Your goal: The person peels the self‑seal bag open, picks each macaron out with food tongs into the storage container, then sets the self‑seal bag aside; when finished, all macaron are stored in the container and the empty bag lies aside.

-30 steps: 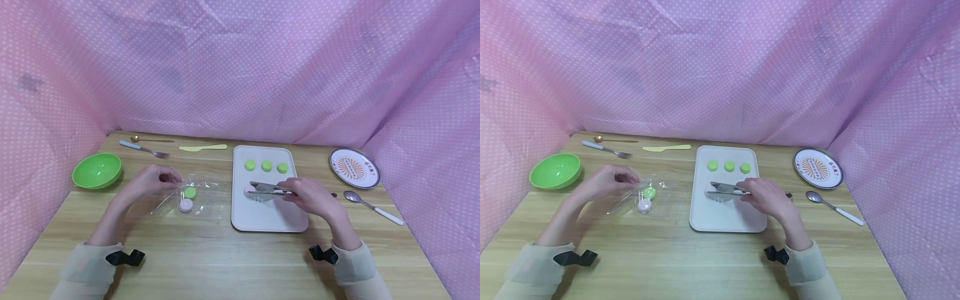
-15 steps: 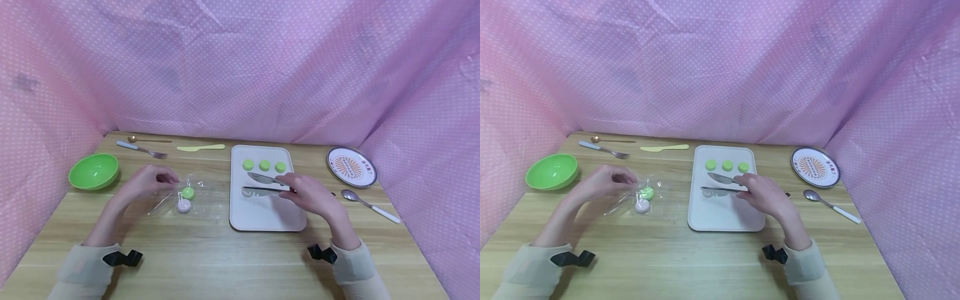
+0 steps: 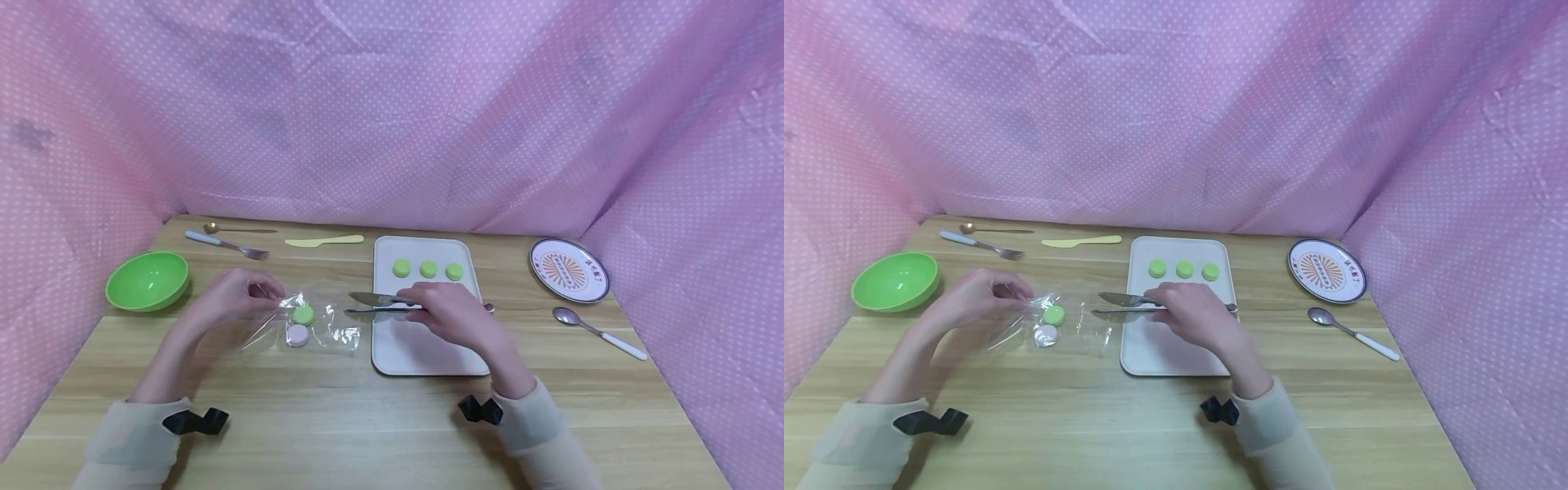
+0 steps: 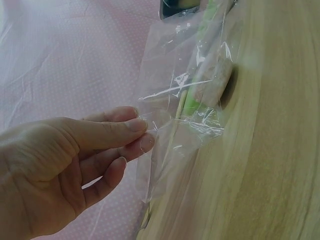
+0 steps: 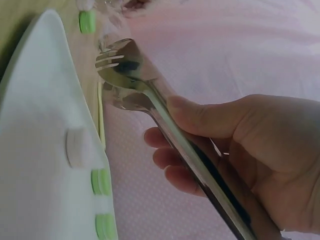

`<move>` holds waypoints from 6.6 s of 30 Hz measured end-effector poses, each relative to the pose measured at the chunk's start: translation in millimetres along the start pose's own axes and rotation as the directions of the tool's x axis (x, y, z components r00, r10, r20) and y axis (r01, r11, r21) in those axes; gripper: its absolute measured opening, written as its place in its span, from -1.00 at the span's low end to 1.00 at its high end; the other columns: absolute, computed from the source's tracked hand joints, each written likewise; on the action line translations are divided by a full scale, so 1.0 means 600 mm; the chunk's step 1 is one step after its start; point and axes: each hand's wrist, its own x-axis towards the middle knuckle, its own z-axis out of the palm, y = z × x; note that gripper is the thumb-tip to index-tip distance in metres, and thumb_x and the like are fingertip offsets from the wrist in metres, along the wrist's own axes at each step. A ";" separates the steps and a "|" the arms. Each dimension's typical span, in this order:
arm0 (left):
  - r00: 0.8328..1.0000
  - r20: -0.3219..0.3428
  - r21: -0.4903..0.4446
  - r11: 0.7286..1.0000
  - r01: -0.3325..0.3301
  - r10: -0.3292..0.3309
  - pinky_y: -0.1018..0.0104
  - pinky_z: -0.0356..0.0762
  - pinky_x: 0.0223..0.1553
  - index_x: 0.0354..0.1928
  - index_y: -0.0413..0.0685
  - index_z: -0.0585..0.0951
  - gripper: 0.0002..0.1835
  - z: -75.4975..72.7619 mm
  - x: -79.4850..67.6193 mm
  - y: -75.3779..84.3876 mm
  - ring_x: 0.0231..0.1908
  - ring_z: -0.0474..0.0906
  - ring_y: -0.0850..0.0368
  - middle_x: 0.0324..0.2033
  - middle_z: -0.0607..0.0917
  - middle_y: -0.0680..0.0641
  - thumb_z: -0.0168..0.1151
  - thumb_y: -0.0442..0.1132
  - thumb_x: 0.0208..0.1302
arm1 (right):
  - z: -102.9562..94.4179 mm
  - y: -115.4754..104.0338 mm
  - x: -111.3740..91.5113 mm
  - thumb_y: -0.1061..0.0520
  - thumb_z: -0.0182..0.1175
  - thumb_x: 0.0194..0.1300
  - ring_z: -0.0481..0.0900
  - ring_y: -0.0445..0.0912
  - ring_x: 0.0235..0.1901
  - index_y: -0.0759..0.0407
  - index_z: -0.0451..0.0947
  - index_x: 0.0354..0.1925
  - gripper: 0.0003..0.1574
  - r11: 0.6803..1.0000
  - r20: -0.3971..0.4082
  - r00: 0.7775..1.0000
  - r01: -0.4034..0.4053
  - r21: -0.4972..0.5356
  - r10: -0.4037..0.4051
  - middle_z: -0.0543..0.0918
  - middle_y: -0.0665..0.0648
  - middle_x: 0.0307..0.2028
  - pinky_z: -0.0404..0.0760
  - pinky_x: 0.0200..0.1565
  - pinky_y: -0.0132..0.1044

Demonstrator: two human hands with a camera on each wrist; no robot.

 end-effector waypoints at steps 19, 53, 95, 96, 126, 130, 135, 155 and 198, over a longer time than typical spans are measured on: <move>1.000 -0.012 0.022 1.000 0.007 -0.007 0.41 0.53 -0.41 -0.22 0.16 0.68 -0.80 0.002 0.003 0.006 -0.39 0.59 0.20 -0.41 0.73 0.10 0.38 -0.21 0.07 | 0.047 -0.051 0.072 0.03 0.29 0.19 0.50 -0.23 -0.43 -0.11 0.58 -0.10 -0.73 0.999 0.054 0.997 0.047 0.007 -0.048 0.66 -0.12 -0.30 0.43 -0.49 -0.31; 1.000 -0.002 -0.017 1.000 -0.008 0.008 0.42 0.53 -0.42 -0.24 0.11 0.69 -0.83 0.008 0.006 0.008 -0.42 0.57 0.23 -0.45 0.71 0.10 0.36 -0.23 0.09 | 0.058 -0.071 0.094 -0.03 0.25 0.23 0.44 -0.23 -0.53 -0.09 0.57 -0.21 -0.85 0.998 0.072 0.996 0.057 0.009 -0.057 0.55 -0.16 -0.43 0.33 -0.57 -0.36; 1.000 0.012 -0.042 0.999 -0.010 0.010 0.40 0.55 -0.42 -0.20 0.04 0.68 -0.79 0.009 0.004 0.011 -0.42 0.58 0.18 -0.45 0.70 0.08 0.36 -0.26 0.07 | 0.049 -0.064 0.085 -0.01 0.28 0.20 0.44 -0.23 -0.51 -0.11 0.61 -0.17 -0.80 0.999 0.069 0.996 0.048 0.010 -0.049 0.61 -0.16 -0.39 0.34 -0.56 -0.37; 1.000 0.011 -0.039 0.999 -0.011 0.011 0.40 0.55 -0.42 -0.20 0.04 0.68 -0.79 0.009 0.004 0.011 -0.42 0.58 0.18 -0.45 0.71 0.08 0.37 -0.26 0.07 | 0.050 -0.064 0.086 -0.01 0.28 0.20 0.44 -0.23 -0.51 -0.11 0.60 -0.17 -0.81 0.999 0.068 0.996 0.048 0.008 -0.049 0.60 -0.16 -0.40 0.34 -0.56 -0.37; 0.999 -0.005 -0.059 0.997 -0.042 0.041 0.43 0.54 -0.43 -0.24 0.05 0.69 -0.81 0.009 0.004 0.008 -0.44 0.57 0.24 -0.47 0.70 0.08 0.38 -0.27 0.06 | 0.040 -0.064 0.081 -0.02 0.31 0.17 0.47 -0.23 -0.48 -0.11 0.62 -0.17 -0.78 1.000 0.093 0.995 0.026 0.004 -0.026 0.65 -0.14 -0.36 0.35 -0.56 -0.36; 0.999 -0.010 -0.046 0.998 -0.038 0.038 0.42 0.54 -0.43 -0.24 0.07 0.69 -0.81 0.010 0.005 0.007 -0.44 0.56 0.25 -0.47 0.70 0.10 0.38 -0.27 0.05 | 0.040 -0.065 0.081 -0.01 0.31 0.17 0.45 -0.23 -0.49 -0.09 0.61 -0.17 -0.78 1.000 0.107 0.994 0.017 0.009 -0.018 0.65 -0.14 -0.36 0.34 -0.55 -0.39; 0.999 -0.009 -0.045 0.998 -0.034 0.033 0.42 0.53 -0.43 -0.24 0.08 0.69 -0.81 0.010 0.005 0.007 -0.45 0.56 0.25 -0.47 0.70 0.10 0.39 -0.26 0.04 | 0.042 -0.065 0.082 0.01 0.32 0.16 0.44 -0.23 -0.50 -0.09 0.61 -0.17 -0.77 1.000 0.112 0.994 0.013 0.006 -0.014 0.65 -0.13 -0.36 0.34 -0.56 -0.40; 1.000 -0.005 -0.029 0.999 0.024 -0.024 0.38 0.53 -0.46 -0.22 0.13 0.68 -0.82 0.011 0.005 0.008 -0.44 0.56 0.16 -0.45 0.71 0.06 0.37 -0.20 0.09 | 0.017 -0.033 0.054 0.04 0.29 0.18 0.46 -0.27 -0.45 -0.16 0.58 -0.13 -0.75 1.000 0.045 0.999 0.019 0.005 -0.019 0.62 -0.17 -0.36 0.42 -0.47 -0.35; 0.999 -0.028 -0.011 1.000 0.016 -0.017 0.41 0.49 -0.47 -0.21 0.05 0.69 -0.82 0.010 0.006 0.007 -0.45 0.54 0.21 -0.48 0.69 0.09 0.35 -0.22 0.10 | -0.033 0.139 -0.132 0.05 0.33 0.13 0.57 -0.28 -0.38 -0.02 0.64 -0.08 -0.67 0.981 0.047 0.980 -0.196 0.015 0.195 0.71 -0.13 -0.31 0.55 -0.31 -0.25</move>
